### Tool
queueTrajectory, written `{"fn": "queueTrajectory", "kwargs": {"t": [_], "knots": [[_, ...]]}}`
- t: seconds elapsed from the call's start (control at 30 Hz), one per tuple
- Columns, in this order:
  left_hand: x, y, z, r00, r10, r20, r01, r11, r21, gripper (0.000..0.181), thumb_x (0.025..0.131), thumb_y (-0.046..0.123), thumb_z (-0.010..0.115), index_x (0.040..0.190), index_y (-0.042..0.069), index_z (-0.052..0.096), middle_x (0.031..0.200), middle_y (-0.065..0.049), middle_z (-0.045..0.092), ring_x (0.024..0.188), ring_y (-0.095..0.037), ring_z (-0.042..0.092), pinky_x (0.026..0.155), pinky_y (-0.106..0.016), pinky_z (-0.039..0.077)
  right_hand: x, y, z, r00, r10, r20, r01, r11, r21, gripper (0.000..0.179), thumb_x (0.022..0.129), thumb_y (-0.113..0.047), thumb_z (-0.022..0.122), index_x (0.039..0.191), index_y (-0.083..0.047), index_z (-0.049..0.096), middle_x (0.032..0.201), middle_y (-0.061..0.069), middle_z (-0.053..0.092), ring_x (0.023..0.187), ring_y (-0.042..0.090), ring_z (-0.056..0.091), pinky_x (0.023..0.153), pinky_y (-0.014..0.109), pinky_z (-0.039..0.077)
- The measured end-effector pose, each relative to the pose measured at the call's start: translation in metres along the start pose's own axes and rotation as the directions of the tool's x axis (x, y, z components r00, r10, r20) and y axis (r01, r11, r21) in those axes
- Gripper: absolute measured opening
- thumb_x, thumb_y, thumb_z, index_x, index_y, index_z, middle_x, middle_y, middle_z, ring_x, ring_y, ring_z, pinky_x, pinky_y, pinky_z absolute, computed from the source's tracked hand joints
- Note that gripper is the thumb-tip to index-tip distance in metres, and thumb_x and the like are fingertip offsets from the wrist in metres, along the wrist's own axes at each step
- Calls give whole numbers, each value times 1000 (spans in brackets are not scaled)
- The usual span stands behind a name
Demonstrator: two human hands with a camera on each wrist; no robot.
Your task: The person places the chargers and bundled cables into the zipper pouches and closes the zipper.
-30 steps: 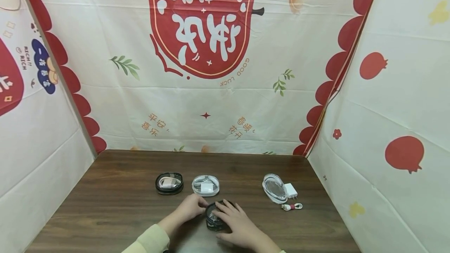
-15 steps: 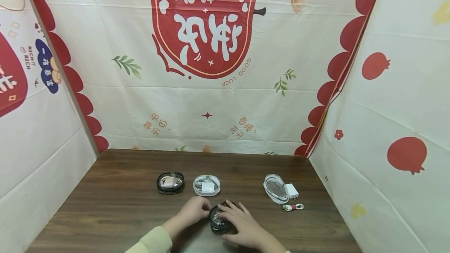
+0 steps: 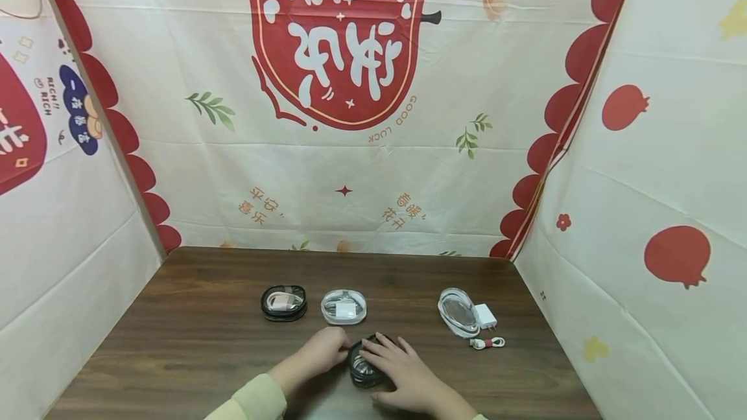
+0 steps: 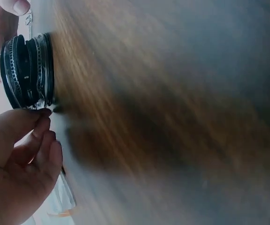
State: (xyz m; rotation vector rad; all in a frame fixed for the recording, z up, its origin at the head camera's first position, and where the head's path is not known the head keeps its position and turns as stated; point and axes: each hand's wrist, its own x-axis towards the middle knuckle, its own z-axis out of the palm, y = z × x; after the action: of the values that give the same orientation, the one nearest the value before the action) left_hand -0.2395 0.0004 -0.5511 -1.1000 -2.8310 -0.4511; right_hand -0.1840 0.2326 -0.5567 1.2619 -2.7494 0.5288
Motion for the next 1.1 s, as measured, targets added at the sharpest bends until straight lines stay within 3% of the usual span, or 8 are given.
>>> {"fn": "queueTrajectory", "kwargs": {"t": [0.1, 0.2, 0.33, 0.53, 0.7, 0.83, 1.0, 1.1], "knots": [[-1, -2, -1, 1000, -1, 4, 1, 998, 68, 6, 84, 17, 72, 80, 19, 75, 74, 10, 65, 73, -8, 63, 66, -27, 50, -1, 1, 1, 1000, -1, 14, 2, 999, -32, 76, 84, -45, 69, 150, -21, 39, 156, -1, 33, 142, 33, 26, 101, 69, 26], [-3, -4, -1, 1000, -22, 18, 21, 998, 56, 6, 87, 21, 70, 83, 22, 74, 78, 12, 67, 75, -8, 64, 64, -28, 51, -2, 2, 1, 999, -4, 35, 6, 998, -66, 78, 85, -51, 66, 152, -22, 36, 157, -1, 30, 143, 32, 25, 101, 70, 23], [-4, -7, -1, 999, -27, 32, 27, 999, 18, 7, 89, 25, 69, 83, 24, 72, 76, 15, 65, 72, -6, 63, 60, -29, 49, -3, 3, -1, 998, -10, 62, 17, 994, -110, 79, 87, -58, 61, 153, -22, 34, 158, -1, 28, 143, 33, 25, 101, 70, 21], [-6, -8, -3, 996, -28, 87, 33, 997, -63, 14, 90, 21, 67, 76, 23, 65, 58, 17, 50, 56, 0, 49, 55, -23, 42, -2, 2, -1, 997, -17, 75, 28, 990, -141, 80, 89, -63, 56, 153, -22, 33, 158, 1, 28, 143, 34, 25, 100, 72, 22], [-10, -6, -9, 986, -42, 160, 71, 981, -179, 17, 91, 19, 66, 75, 22, 64, 57, 15, 52, 52, 1, 48, 55, -19, 41, -1, 3, 1, 996, 13, 93, -3, 995, -104, 80, 89, -63, 55, 154, -25, 29, 159, -1, 25, 144, 33, 22, 99, 73, 20], [-15, -3, -14, 967, -72, 243, 153, 929, -336, 19, 93, 13, 63, 74, 17, 64, 57, 10, 56, 48, -4, 52, 47, -20, 44, 0, 3, 1, 994, 40, 106, -35, 998, -55, 79, 90, -61, 56, 155, -26, 28, 160, 0, 24, 144, 33, 21, 98, 76, 19], [-21, 2, -17, 939, -99, 329, 264, 822, -505, 19, 93, 6, 62, 74, 9, 64, 55, 2, 60, 45, -11, 57, 41, -25, 49, 2, 2, 1, 989, 64, 130, -65, 998, 0, 78, 90, -59, 57, 155, -26, 28, 160, 2, 24, 144, 34, 19, 97, 77, 18], [-24, 5, -19, 923, -90, 373, 311, 745, -590, 19, 93, 4, 61, 75, 6, 65, 57, -5, 63, 47, -16, 60, 43, -30, 52, 3, 2, 1, 987, 84, 137, -88, 996, 20, 77, 91, -59, 57, 154, -26, 29, 160, 2, 23, 145, 34, 17, 98, 77, 16]]}}
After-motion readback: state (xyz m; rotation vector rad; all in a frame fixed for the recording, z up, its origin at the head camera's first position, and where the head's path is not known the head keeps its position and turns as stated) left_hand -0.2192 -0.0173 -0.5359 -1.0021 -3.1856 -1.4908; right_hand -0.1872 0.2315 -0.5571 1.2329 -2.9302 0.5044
